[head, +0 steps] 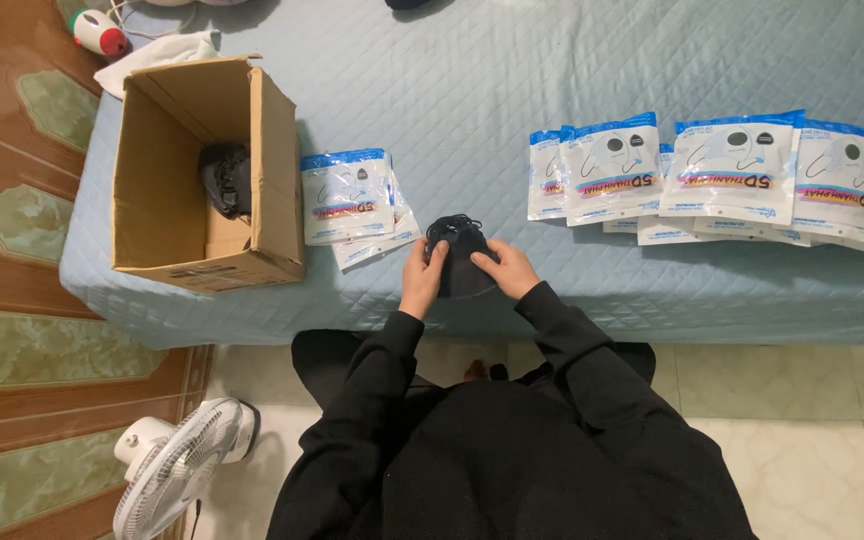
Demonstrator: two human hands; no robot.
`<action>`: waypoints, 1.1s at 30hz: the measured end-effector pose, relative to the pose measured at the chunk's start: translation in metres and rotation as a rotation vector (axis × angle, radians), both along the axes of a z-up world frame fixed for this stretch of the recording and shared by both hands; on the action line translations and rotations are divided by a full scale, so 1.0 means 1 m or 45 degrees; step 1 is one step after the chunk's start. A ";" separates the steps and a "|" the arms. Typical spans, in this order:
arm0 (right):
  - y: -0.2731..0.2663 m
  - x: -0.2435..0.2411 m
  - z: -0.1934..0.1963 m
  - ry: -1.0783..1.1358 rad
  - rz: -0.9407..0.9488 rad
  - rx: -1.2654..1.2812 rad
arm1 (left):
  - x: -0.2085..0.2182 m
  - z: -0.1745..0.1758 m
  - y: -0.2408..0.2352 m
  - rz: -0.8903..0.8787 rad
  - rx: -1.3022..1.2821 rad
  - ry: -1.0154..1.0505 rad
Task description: The person sits on the floor and unpacks black face masks from a cardboard box. They remove the masks, unfold them, and place them into a pile on the bed next to several sealed packages.
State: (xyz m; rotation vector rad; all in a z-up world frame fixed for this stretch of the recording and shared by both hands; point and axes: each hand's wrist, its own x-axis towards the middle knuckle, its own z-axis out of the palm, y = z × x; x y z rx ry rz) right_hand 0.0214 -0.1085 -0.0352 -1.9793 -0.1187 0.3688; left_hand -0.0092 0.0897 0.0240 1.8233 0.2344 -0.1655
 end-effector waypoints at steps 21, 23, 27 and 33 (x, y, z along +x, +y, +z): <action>0.143 0.004 0.088 -0.076 0.868 -0.198 | -0.082 -0.038 0.117 -0.048 -0.842 -0.028; 0.167 0.029 0.072 -0.200 0.816 -0.211 | -0.087 -0.049 0.122 0.088 -0.978 0.016; 0.205 0.086 -0.029 -0.858 0.627 -0.707 | -0.101 -0.040 0.121 0.295 -1.120 0.055; 0.241 0.121 -0.075 -1.030 0.661 -1.079 | -0.103 -0.044 0.136 0.362 -1.130 0.066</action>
